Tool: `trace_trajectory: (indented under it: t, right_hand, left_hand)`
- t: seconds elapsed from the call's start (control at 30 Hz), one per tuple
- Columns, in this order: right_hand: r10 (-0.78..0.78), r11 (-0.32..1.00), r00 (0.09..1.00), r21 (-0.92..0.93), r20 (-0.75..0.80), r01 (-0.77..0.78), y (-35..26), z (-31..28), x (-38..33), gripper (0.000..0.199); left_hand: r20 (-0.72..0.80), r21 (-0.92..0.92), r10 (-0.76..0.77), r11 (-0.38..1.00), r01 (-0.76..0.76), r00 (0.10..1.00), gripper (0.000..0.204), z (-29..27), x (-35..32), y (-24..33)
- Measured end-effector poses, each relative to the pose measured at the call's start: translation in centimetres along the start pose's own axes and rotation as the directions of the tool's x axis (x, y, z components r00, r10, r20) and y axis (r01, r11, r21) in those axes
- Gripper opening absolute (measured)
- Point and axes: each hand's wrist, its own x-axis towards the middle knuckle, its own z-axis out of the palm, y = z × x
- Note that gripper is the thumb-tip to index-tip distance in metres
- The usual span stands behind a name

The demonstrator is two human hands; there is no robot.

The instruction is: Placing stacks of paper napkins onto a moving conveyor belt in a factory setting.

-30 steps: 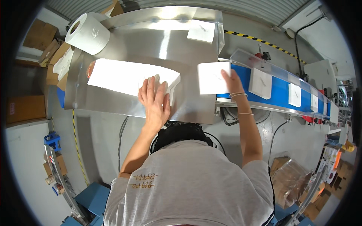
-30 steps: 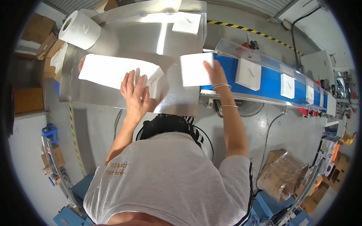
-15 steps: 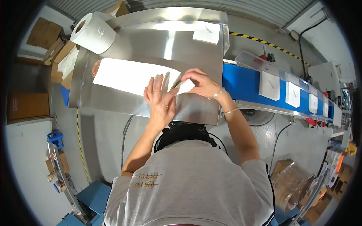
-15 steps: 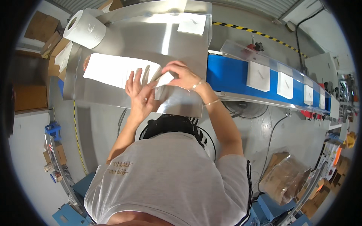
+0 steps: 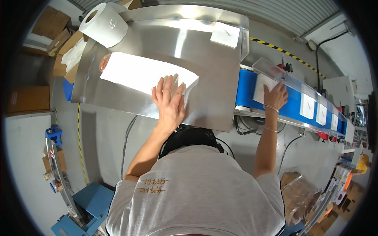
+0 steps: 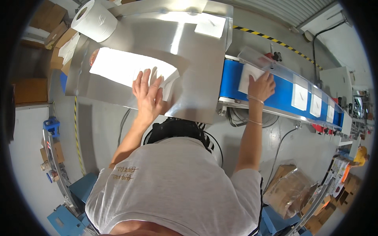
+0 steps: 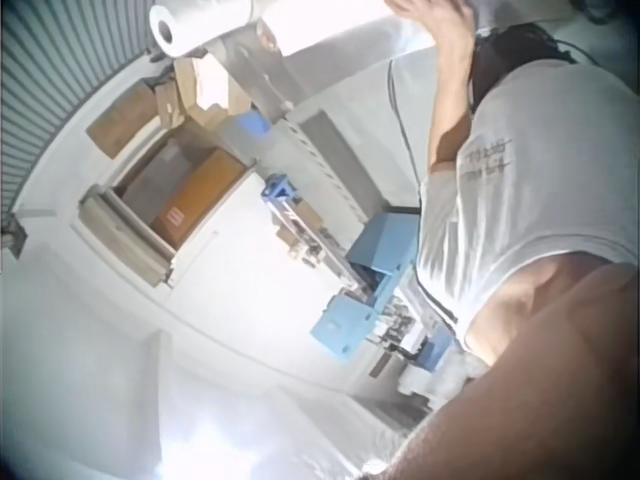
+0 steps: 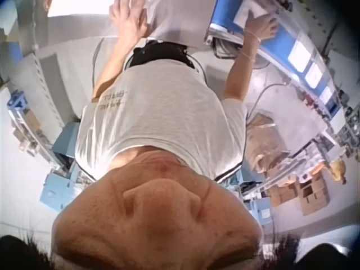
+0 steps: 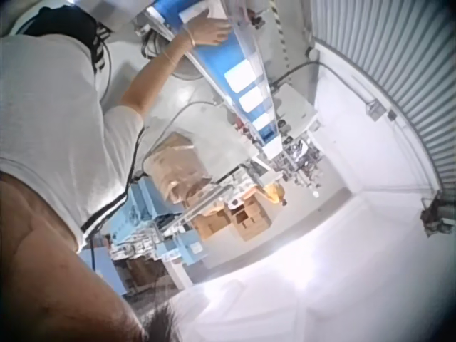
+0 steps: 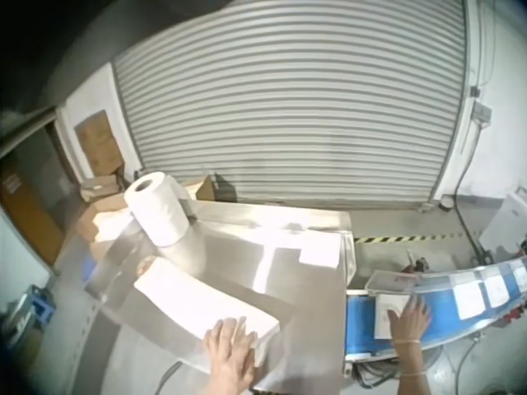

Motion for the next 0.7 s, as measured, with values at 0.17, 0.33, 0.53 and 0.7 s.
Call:
trace_trajectory:
  t: [0.17,0.33,0.53,0.7]
  right_hand:
    - [-0.777,0.257,0.606,0.965,0.169,0.061,-10.9,-6.1,-1.2,0.046]
    - [-0.861,0.081,0.491,0.988,0.134,-0.128,-13.3,-3.0,-3.1,0.040]
    - [-0.230,0.444,0.699,0.712,0.677,-0.544,-2.9,3.1,-1.8,0.038]
    - [0.065,0.928,0.959,0.336,0.277,-0.160,1.5,2.6,-0.1,0.045]
  left_hand:
    - [0.037,-0.090,0.003,0.996,0.001,0.999,0.035,-0.3,0.2,-0.2]
    - [0.064,-0.097,-0.021,0.995,0.027,0.998,0.027,-1.5,1.0,-0.1]
    - [0.019,0.003,-0.022,1.000,0.022,1.000,0.038,-1.0,0.9,-1.7]
    - [-0.015,0.043,0.016,0.999,-0.015,1.000,0.039,-0.5,0.6,-1.6]
